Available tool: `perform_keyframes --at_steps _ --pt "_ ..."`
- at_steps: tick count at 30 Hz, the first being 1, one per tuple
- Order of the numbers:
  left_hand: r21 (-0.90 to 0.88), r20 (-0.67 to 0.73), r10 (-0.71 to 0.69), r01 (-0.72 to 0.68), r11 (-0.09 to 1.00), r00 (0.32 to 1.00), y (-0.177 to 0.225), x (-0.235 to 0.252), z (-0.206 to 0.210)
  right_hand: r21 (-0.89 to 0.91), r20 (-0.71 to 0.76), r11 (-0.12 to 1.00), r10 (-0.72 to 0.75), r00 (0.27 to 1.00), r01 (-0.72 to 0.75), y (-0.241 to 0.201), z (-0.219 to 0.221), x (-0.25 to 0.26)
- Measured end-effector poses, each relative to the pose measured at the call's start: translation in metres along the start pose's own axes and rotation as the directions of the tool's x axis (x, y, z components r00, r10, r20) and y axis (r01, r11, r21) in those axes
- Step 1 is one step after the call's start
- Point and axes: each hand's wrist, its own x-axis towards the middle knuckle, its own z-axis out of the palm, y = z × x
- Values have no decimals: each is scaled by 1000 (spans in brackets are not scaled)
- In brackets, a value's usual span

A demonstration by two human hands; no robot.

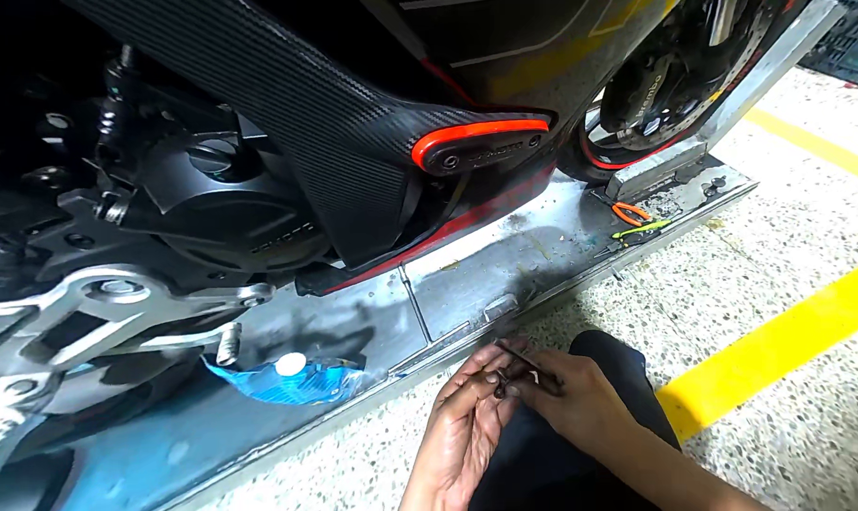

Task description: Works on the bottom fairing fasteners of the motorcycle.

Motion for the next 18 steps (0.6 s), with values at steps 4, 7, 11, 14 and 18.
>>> perform_keyframes --at_steps 4,7,11,14,18 --pt "-7 -28 -26 26 1000 999 -7 2 -1 31 111 962 266 957 -271 -8 -7 9" --pt "-30 -128 -16 12 999 992 -9 2 3 7 112 980 198 974 -200 -4 -6 8" --pt "-68 -229 4 -20 998 973 -6 1 11 47 -25 997 66 998 -64 2 1 -5" --pt "-30 -189 19 -25 999 982 -8 2 8 14 -40 999 33 999 -33 -4 6 -15" --pt "-3 -26 127 -127 992 992 -18 3 4 -217 -106 976 -52 993 28 -1 17 -17"
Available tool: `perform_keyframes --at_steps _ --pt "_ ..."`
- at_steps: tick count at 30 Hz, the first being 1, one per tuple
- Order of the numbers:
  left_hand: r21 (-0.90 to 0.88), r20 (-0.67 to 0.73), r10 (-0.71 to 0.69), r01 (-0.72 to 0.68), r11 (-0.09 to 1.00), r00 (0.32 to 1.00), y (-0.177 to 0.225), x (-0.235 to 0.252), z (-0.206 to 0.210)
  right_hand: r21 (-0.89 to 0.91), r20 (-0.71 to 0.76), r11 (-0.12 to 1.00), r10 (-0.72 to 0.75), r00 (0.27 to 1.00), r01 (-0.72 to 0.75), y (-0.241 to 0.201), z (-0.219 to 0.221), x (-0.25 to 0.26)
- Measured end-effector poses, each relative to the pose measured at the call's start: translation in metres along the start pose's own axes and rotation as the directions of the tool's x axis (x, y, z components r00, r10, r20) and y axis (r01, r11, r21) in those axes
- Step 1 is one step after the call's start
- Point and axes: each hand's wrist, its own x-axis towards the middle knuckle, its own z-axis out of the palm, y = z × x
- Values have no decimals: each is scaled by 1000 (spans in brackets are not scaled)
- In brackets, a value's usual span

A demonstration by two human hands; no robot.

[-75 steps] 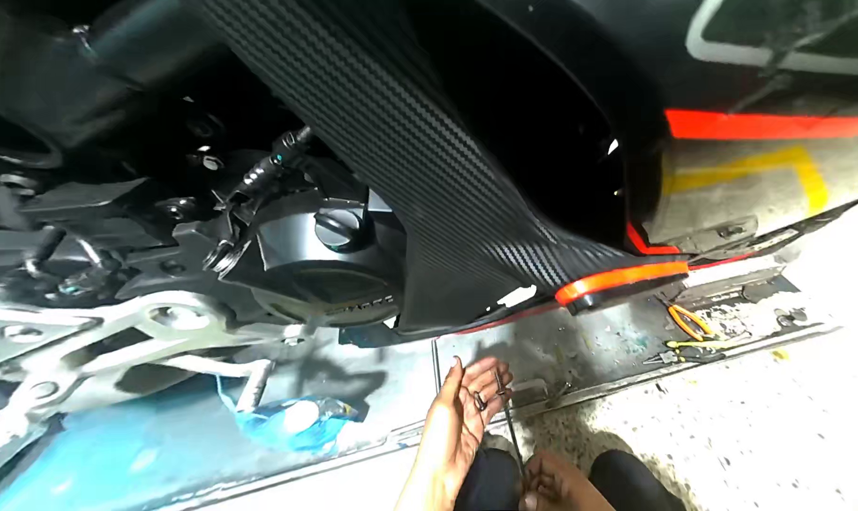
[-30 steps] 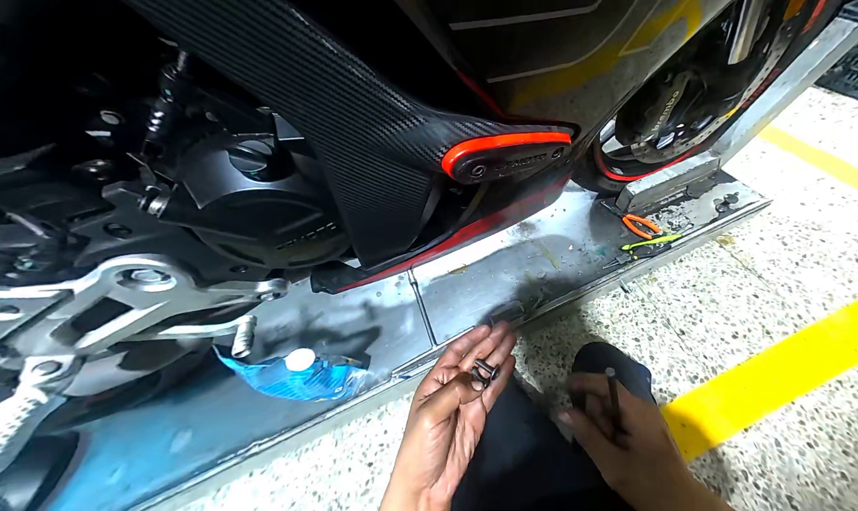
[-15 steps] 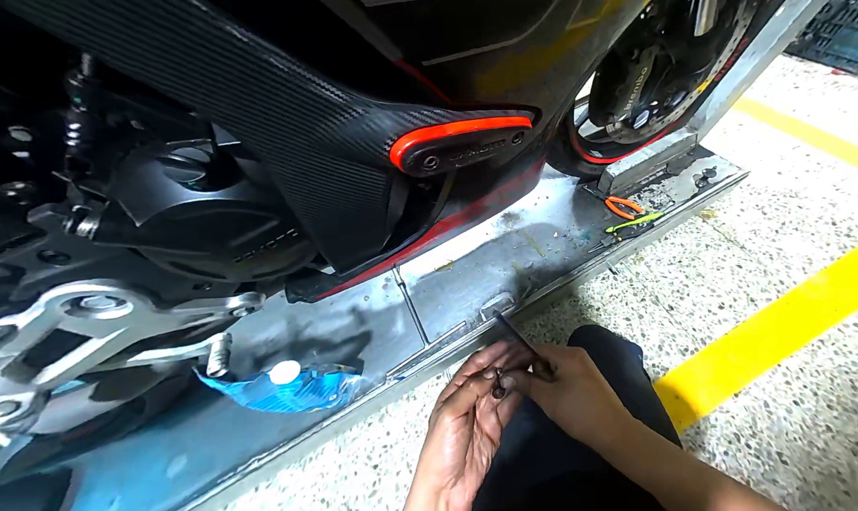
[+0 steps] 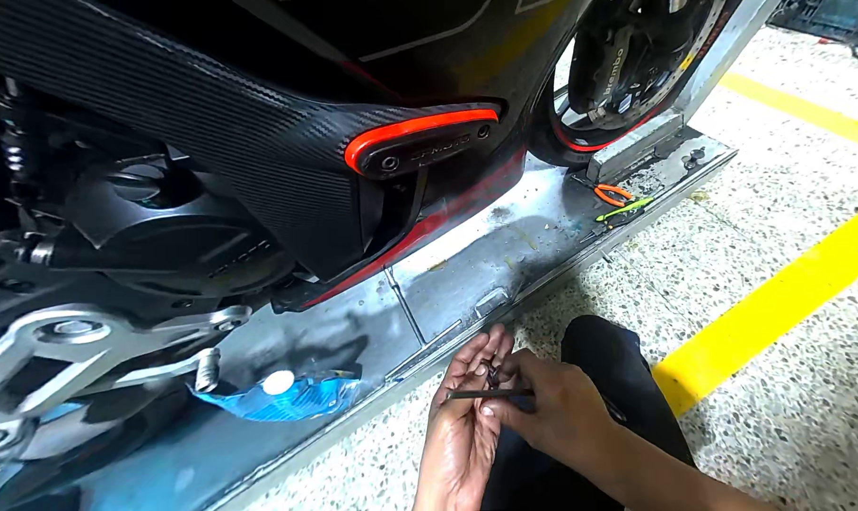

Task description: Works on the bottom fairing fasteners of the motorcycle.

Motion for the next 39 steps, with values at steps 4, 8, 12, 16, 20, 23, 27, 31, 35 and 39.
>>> perform_keyframes --at_steps 4,8,12,16,20,23,27,31,35,39 --pt "-75 53 69 -65 995 996 -5 -3 2 4 -42 1000 -17 999 17 5 4 -4" --pt "-90 -17 3 -4 996 1000 -1 -7 12 156 -105 981 -102 989 117 17 9 -9" --pt "20 -67 -41 42 999 997 2 -8 14 234 -188 960 -113 976 156 26 10 -11" --pt "145 -100 -106 119 982 989 -3 -11 9 143 -84 990 20 996 -8 21 2 -5" --pt "148 -155 -56 79 986 986 -11 -11 4 272 -15 959 83 996 -76 27 0 -6" --pt "89 -200 -17 35 995 980 -9 -9 -2 444 47 886 126 991 -133 40 -11 -15" --pt "-74 -269 -28 9 997 963 0 -2 -11 169 253 983 22 967 -67 41 -31 -40" --pt "-107 -266 -8 -21 994 964 5 0 -7 8 409 991 120 904 -136 35 -28 -47" --pt "-49 -254 4 -17 999 967 -1 0 -6 16 349 989 135 928 -150 40 -21 -38" --pt "-57 -288 37 -55 997 957 -4 2 -5 -11 343 991 129 931 -133 39 -18 -34"
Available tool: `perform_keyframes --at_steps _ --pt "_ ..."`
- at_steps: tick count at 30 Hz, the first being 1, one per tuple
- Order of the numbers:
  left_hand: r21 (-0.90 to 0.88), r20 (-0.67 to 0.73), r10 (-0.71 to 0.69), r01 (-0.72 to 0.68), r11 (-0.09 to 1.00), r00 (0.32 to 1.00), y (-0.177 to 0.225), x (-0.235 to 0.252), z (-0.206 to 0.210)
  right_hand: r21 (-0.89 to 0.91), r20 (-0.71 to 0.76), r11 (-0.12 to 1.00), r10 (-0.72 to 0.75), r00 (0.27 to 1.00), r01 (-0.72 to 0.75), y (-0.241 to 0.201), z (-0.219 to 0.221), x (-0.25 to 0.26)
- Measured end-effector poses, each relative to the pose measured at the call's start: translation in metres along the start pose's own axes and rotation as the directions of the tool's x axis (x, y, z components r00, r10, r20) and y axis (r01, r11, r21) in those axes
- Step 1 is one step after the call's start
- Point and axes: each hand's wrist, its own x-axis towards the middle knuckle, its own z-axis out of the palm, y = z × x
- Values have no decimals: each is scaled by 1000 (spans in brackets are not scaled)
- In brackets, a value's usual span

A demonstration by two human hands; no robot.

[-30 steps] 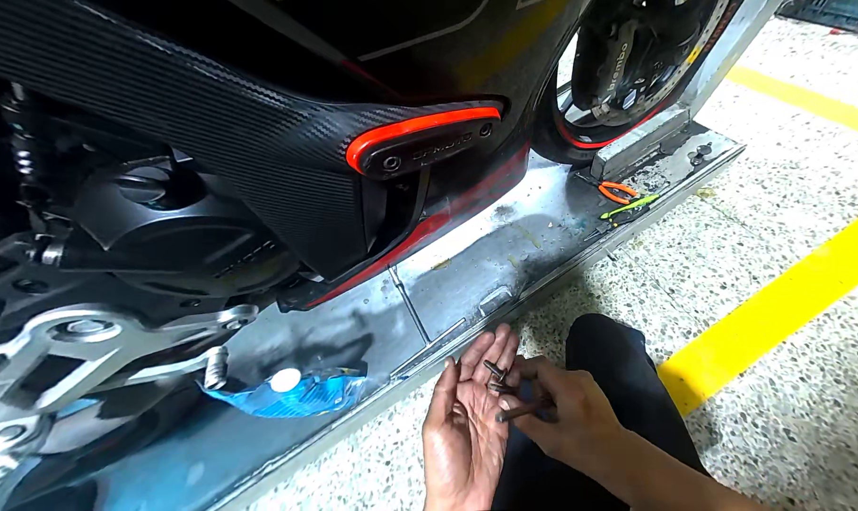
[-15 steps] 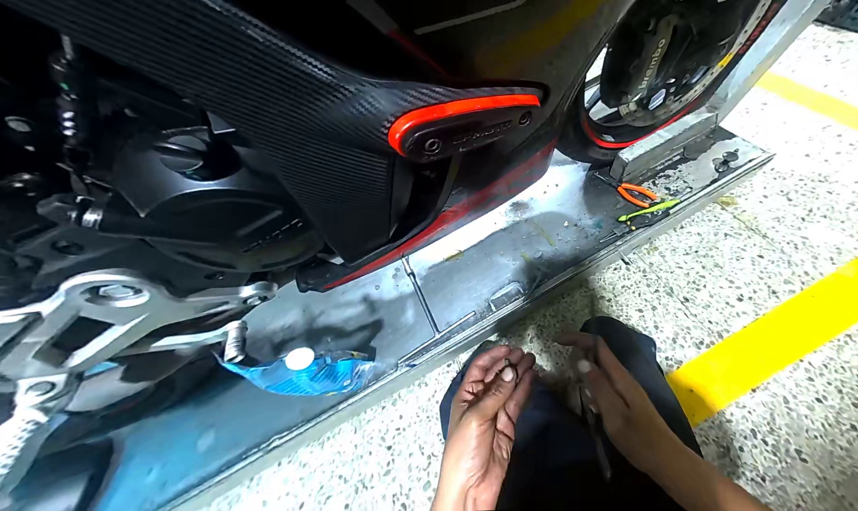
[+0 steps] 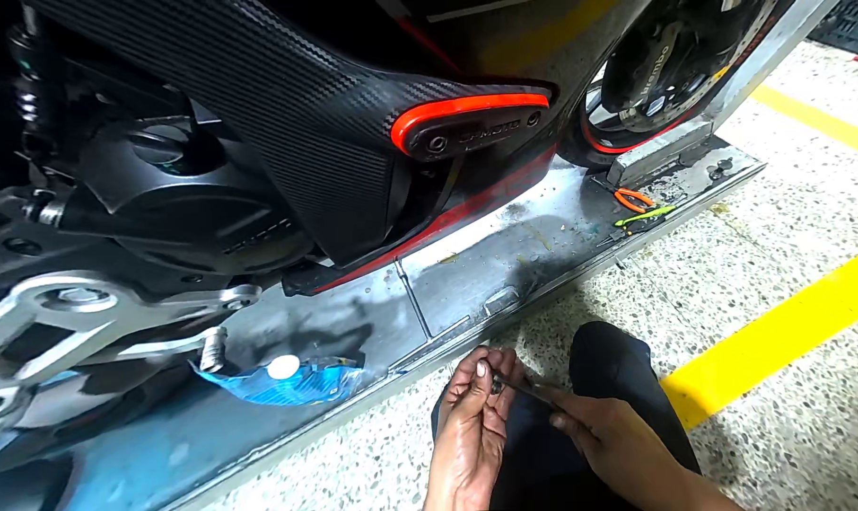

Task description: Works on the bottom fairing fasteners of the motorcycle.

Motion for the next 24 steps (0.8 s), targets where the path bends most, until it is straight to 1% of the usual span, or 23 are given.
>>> perform_keyframes --at_steps 2,5,6,7,8,9,10,11,12,13,15,16,17,18,19,21,22,23,24 --pt "-21 -35 24 -25 999 999 0 2 2 -15 11 1000 25 1000 -24 -1 1 0" --pt "12 -14 43 -42 999 999 0 6 -2 -6 73 994 105 992 -105 -5 0 3" --pt "37 -7 53 -53 998 999 0 7 -4 24 110 991 131 985 -135 -6 -1 5" --pt "67 3 71 -71 995 997 1 10 -5 90 162 981 154 975 -170 -5 -2 9" --pt "102 16 91 -92 991 996 2 12 -6 207 238 953 170 956 -221 -2 -1 13" --pt "134 25 104 -107 985 994 2 15 -8 366 329 884 169 929 -290 1 1 17" --pt "173 22 109 -111 979 994 2 17 -10 526 414 762 160 896 -378 4 7 19" --pt "231 8 107 -106 967 994 3 20 -12 632 481 628 142 865 -455 7 14 21" --pt "284 -18 109 -100 954 994 5 24 -14 670 513 556 131 848 -491 8 19 26" --pt "339 -42 113 -92 936 993 7 28 -16 660 505 570 146 851 -489 6 24 31" --pt "418 -70 119 -79 905 990 14 37 -23 526 436 727 215 874 -441 -2 28 44" --pt "433 -76 113 -69 899 991 17 42 -26 465 417 774 238 877 -430 -6 31 52" --pt "437 -75 97 -55 898 992 20 47 -27 451 406 782 248 880 -429 -8 34 60" --pt "438 -67 78 -40 898 995 22 53 -28 485 403 756 253 880 -439 -10 39 68" --pt "460 -57 52 -20 888 997 24 58 -28 553 403 698 253 880 -454 -11 46 75" --pt "501 -57 45 -11 865 997 25 70 -26 716 384 538 228 895 -445 -12 64 88" --pt "498 -41 52 -24 867 998 27 78 -26 767 371 476 218 903 -430 -12 72 94" --pt "484 -24 49 -31 875 999 29 85 -27 793 364 440 214 906 -423 -12 77 100" --pt "463 -14 41 -30 886 999 32 92 -26 788 350 456 222 910 -414 -14 82 105"
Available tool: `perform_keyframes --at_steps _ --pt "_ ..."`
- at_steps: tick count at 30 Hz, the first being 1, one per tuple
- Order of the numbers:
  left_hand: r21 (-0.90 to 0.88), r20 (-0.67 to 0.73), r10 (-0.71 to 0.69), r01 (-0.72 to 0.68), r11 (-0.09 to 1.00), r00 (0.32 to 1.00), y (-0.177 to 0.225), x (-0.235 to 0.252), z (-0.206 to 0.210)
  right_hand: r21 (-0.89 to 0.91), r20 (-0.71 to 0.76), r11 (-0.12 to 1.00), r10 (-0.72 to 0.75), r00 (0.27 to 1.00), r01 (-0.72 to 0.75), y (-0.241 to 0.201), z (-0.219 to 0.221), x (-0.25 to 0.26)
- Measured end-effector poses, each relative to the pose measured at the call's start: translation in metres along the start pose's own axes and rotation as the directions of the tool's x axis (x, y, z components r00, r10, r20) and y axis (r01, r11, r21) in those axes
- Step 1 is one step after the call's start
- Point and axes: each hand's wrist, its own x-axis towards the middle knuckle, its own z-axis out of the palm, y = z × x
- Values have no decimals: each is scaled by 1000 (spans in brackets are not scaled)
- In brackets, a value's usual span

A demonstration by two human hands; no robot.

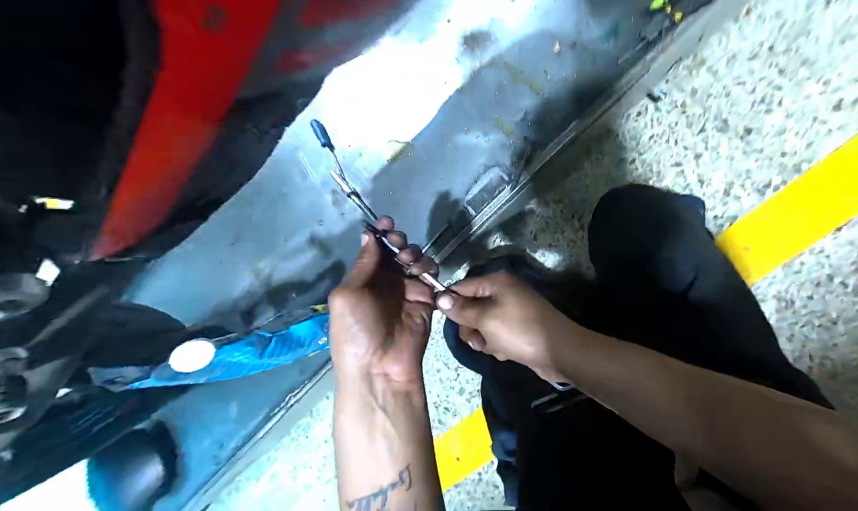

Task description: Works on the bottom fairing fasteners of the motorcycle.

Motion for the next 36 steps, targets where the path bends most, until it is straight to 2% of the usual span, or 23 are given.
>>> perform_keyframes --at_steps 1,2,3,4,5,6,7,9,10,14,20,22,24,26,28,29,30,31,32,33,34,35,36 --pt "-27 -2 -7 7 1000 1000 4 5 0 -114 -15 993 -12 1000 10 -2 4 3" --pt "-50 -5 -10 10 999 1000 9 11 0 -338 -20 941 -31 999 22 -7 6 3" --pt "-61 -4 -2 2 998 1000 16 15 0 -596 -27 802 -73 997 42 -13 9 -2" --pt "-56 1 17 -17 998 1000 24 19 0 -805 -44 587 -193 980 80 -11 13 -8" --pt "-37 17 42 -42 998 999 33 23 1 -923 -58 370 -397 916 102 0 16 -11" --pt "-39 4 73 -73 997 997 42 29 5 -963 -39 246 -531 846 110 7 15 -12" --pt "-71 -28 96 -98 993 995 50 38 12 -973 -14 191 -607 795 129 11 12 -11" --pt "-135 -31 104 -107 985 994 60 53 23 -965 1 191 -680 733 178 10 7 -3" --pt "-139 -12 105 -106 985 994 61 61 27 -952 -10 227 -691 723 204 7 4 3" --pt "-149 -4 120 -119 982 993 60 82 26 -886 -51 377 -658 751 269 -6 -3 19" --pt "-106 -41 170 -173 979 985 61 77 28 -839 -63 450 -639 767 306 -8 -5 18" --pt "-88 -83 172 -179 980 982 61 74 33 -791 -84 530 -589 804 306 -13 -3 17" --pt "-69 -87 177 -183 981 980 61 74 35 -638 -79 719 -417 906 275 -25 -4 15" --pt "-54 -90 186 -191 980 978 61 76 33 -304 -48 923 -262 964 236 -34 -5 15" --pt "-32 -99 187 -191 981 977 63 76 34 93 -24 978 -187 982 189 -40 3 16" --pt "-3 -90 182 -183 983 979 63 73 34 155 -25 975 -158 987 160 -46 7 14" --pt "41 -68 173 -170 985 983 63 69 33 58 -55 986 -153 987 156 -53 9 12" --pt "101 -35 152 -147 984 988 61 63 32 -175 -92 974 -163 982 145 -60 10 8" --pt "160 5 125 -124 979 992 57 55 30 -458 -141 880 -216 966 130 -64 12 5" --pt "184 32 91 -96 978 995 53 47 30 -704 -196 701 -345 918 113 -61 17 5" --pt "180 41 67 -73 981 997 47 40 31 -852 -226 517 -510 830 86 -50 22 9" --pt "151 42 49 -55 987 998 43 37 31 -908 -230 417 -591 773 48 -43 26 12" --pt "106 40 44 -48 993 998 40 36 32 -909 -238 416 -597 766 42 -41 30 14"
